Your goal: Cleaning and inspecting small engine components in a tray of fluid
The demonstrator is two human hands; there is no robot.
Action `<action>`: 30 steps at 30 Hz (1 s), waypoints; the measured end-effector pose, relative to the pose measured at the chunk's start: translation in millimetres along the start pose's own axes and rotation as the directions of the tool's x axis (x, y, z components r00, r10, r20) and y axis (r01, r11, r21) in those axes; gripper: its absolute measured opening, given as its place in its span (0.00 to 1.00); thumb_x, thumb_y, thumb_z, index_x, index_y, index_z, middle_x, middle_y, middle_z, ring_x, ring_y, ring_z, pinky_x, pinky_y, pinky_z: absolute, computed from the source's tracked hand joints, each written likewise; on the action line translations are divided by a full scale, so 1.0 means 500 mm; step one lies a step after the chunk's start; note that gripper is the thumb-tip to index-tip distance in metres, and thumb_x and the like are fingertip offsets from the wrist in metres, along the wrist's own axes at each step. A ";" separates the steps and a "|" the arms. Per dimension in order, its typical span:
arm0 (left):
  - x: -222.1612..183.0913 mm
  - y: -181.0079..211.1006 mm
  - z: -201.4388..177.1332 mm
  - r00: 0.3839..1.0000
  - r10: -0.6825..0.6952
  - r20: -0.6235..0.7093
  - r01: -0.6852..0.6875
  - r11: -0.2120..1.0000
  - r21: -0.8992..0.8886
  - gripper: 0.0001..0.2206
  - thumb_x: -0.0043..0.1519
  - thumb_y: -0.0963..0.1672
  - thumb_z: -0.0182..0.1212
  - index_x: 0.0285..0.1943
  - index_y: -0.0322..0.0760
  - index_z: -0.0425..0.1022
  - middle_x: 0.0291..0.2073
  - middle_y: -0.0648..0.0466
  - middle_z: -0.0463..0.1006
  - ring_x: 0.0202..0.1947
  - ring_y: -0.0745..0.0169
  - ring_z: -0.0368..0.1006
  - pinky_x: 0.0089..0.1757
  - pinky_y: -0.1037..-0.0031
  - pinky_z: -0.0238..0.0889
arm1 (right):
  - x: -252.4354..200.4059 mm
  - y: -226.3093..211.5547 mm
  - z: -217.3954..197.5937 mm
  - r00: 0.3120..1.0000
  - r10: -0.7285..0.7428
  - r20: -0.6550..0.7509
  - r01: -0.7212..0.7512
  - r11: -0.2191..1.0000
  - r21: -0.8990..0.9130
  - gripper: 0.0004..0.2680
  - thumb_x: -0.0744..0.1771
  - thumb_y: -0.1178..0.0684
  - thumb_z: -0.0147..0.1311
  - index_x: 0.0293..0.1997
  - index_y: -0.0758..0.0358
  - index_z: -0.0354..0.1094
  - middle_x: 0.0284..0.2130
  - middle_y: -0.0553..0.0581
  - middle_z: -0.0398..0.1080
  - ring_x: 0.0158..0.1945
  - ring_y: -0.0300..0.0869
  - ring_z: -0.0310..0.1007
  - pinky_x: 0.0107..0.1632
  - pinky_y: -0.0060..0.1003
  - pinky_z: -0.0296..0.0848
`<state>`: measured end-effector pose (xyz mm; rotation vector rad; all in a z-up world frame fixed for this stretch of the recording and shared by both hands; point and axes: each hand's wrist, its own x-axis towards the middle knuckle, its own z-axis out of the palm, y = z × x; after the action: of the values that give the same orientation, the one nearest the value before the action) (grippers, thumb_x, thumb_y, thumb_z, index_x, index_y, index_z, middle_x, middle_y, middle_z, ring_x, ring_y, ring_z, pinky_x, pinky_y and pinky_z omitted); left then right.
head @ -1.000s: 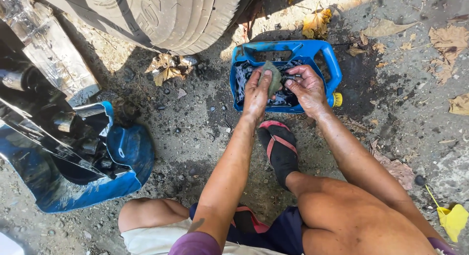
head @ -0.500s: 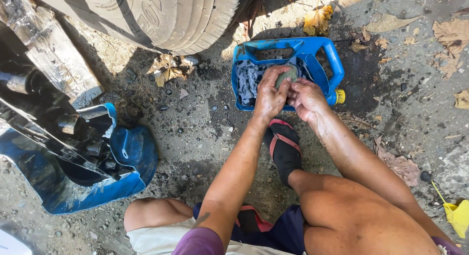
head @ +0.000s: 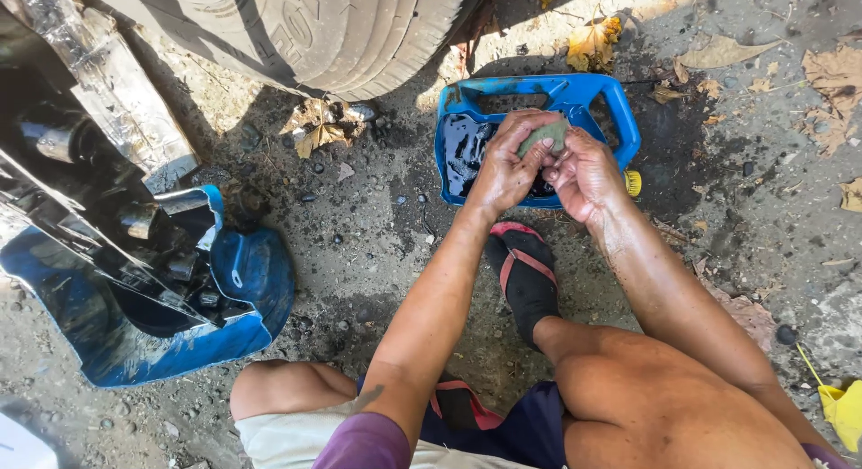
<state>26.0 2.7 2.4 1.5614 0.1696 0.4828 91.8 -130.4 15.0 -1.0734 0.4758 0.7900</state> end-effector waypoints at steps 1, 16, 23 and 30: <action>0.006 -0.013 0.006 0.998 0.010 0.054 -0.011 1.000 0.013 0.12 0.65 0.39 0.62 0.56 0.43 0.80 0.49 0.47 0.78 0.57 0.43 0.74 0.59 0.57 0.64 | -0.001 -0.003 -0.007 0.999 -0.031 0.015 0.032 0.997 -0.072 0.03 0.70 0.52 0.53 0.41 0.56 0.66 0.32 0.59 0.77 0.30 0.39 0.76 0.31 0.24 0.61; 0.044 0.046 -0.004 0.992 -0.106 0.062 0.115 0.978 -0.172 0.08 0.63 0.38 0.65 0.50 0.37 0.78 0.42 0.50 0.78 0.46 0.62 0.75 0.47 0.66 0.68 | -0.021 -0.071 -0.026 0.725 -0.337 0.601 0.672 0.538 -0.508 0.11 0.74 0.52 0.47 0.62 0.66 0.65 0.44 0.66 0.72 0.42 0.44 0.70 0.41 0.34 0.69; 0.063 0.070 -0.005 0.984 -0.177 0.010 0.170 0.927 -0.334 0.10 0.59 0.36 0.67 0.49 0.32 0.77 0.42 0.51 0.74 0.41 0.67 0.74 0.42 0.72 0.71 | -0.006 -0.048 -0.029 0.683 -0.438 0.585 0.718 0.549 -0.427 0.10 0.72 0.55 0.52 0.57 0.72 0.67 0.41 0.66 0.73 0.41 0.44 0.73 0.42 0.36 0.74; 0.045 0.098 -0.012 0.982 -0.114 0.148 0.159 0.927 -0.340 0.18 0.57 0.31 0.62 0.54 0.34 0.76 0.47 0.48 0.75 0.44 0.60 0.76 0.45 0.64 0.73 | -0.037 -0.064 -0.006 0.847 -0.318 0.426 0.427 0.884 -0.189 0.16 0.73 0.44 0.41 0.62 0.66 0.64 0.48 0.57 0.71 0.40 0.35 0.73 0.37 0.21 0.69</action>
<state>34.5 14.0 54.9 1.2147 0.0884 0.2844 104.6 -147.1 45.3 -1.1868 -0.1908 0.7008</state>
